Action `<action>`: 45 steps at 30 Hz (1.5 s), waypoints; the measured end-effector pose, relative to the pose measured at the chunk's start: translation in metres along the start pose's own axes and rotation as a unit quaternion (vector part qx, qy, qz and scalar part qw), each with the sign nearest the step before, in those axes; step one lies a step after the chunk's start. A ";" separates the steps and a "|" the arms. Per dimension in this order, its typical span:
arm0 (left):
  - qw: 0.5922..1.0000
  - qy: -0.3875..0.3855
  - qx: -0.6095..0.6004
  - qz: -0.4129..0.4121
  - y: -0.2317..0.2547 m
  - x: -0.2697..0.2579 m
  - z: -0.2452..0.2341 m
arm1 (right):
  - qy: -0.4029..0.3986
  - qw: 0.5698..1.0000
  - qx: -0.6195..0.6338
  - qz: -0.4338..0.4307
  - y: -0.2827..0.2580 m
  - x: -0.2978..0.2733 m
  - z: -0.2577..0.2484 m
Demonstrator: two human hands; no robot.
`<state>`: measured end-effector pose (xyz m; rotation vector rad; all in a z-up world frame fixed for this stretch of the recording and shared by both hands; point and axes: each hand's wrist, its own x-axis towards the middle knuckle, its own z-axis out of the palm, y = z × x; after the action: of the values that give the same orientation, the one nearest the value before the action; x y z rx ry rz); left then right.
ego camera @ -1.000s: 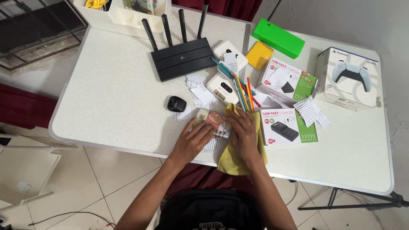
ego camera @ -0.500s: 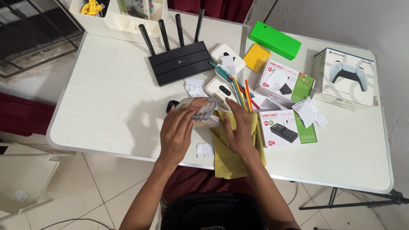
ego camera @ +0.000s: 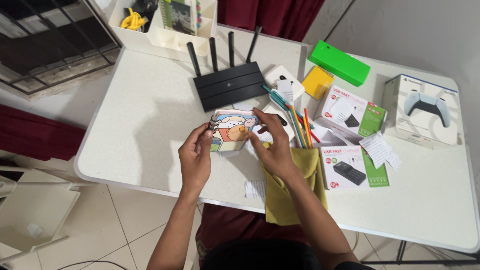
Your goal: The person wipes the surface of a white table with a yellow cloth, then picks up various electronic accessories including cables, chargers, and a router. They place these items into a white plastic organizer box. The person also wipes a yellow notepad and a small notebook before placing them into the organizer.
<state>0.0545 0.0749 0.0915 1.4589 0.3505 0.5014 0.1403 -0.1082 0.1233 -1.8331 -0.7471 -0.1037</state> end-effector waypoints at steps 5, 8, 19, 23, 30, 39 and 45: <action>0.997 0.031 0.036 0.054 0.005 0.014 -0.007 | 0.009 0.999 0.031 0.030 0.006 0.021 0.012; 0.988 0.064 0.098 0.103 0.018 0.024 -0.008 | 0.022 0.998 0.060 0.008 0.005 0.037 0.022; 0.936 0.158 0.232 0.211 0.036 0.101 -0.020 | 0.061 0.993 -0.052 -0.088 -0.017 0.118 0.060; 0.924 0.170 0.258 0.224 0.042 0.134 -0.024 | 0.064 0.990 -0.059 -0.108 -0.022 0.156 0.070; 0.923 0.165 0.238 0.252 0.059 0.197 -0.031 | 0.044 0.985 -0.065 -0.156 -0.031 0.226 0.073; 0.910 0.170 0.239 0.295 0.030 0.287 -0.028 | 0.025 0.980 -0.084 -0.178 0.010 0.303 0.096; 0.879 0.191 0.362 0.243 0.002 0.323 -0.032 | 0.000 0.981 -0.102 -0.166 0.052 0.332 0.112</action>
<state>0.3121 0.2712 0.1144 2.1978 0.5202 1.1632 0.4021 0.1253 0.1736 -1.8852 -1.0695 -0.4105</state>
